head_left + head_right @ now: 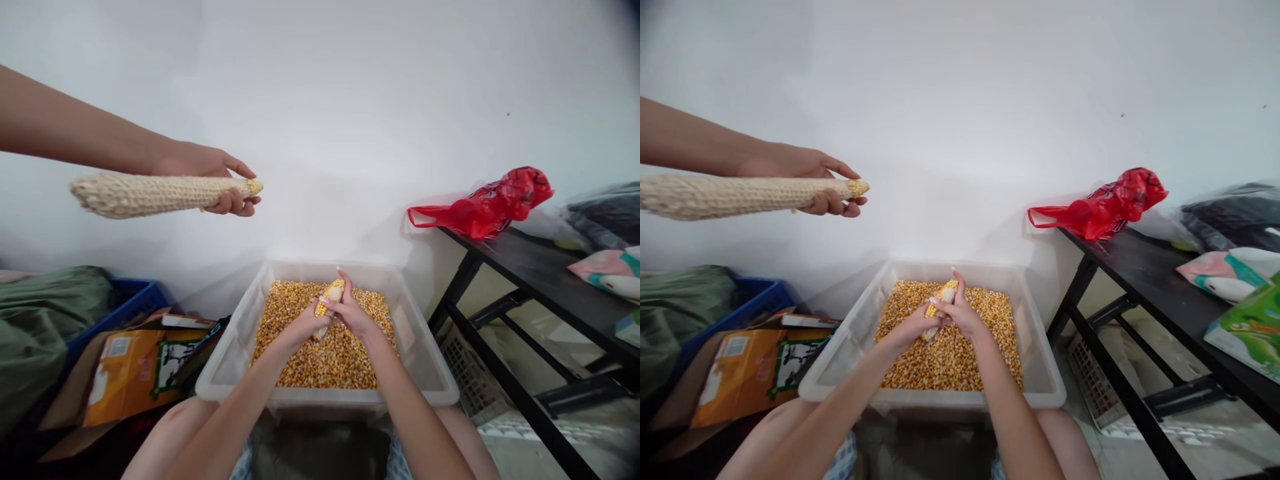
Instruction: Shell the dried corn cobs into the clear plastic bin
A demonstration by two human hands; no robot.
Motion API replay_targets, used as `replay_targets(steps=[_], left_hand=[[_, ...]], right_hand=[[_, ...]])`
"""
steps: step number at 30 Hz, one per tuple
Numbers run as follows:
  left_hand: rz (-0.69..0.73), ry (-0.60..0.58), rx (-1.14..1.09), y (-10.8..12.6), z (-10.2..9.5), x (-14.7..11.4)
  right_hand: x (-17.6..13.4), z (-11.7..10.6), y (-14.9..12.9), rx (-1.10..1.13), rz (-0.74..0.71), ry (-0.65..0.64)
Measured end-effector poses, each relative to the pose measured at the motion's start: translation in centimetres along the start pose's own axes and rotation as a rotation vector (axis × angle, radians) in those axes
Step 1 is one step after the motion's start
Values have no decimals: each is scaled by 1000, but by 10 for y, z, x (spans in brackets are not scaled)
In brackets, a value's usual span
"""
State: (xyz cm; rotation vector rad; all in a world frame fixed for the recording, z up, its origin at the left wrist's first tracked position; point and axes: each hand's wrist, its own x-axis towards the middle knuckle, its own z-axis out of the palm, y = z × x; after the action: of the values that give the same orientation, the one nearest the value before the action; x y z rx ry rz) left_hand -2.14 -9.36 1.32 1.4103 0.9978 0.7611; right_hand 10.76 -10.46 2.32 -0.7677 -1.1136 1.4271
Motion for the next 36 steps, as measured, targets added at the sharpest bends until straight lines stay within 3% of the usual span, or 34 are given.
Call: replay_targets(steps=[12,18,24,27,31,36], left_hand=[[-99,-122,-144,3,-3,-2],[-138,-128,-385,9,-1,0],[-153,41,-489,8,-3,2],[-111,186,-531,6,-5,6],[27,358,-527,2,-7,10],[232,470,-520,-4,0,12]], right_hand=[[-2,2,-6,47,9,-11],[6,0,-4,151,12,65],[10,9,11,-12,93,91],[9,22,17,-104,17,64],[6,39,27,-274,-131,63],[7,46,35,-405,-213,191]])
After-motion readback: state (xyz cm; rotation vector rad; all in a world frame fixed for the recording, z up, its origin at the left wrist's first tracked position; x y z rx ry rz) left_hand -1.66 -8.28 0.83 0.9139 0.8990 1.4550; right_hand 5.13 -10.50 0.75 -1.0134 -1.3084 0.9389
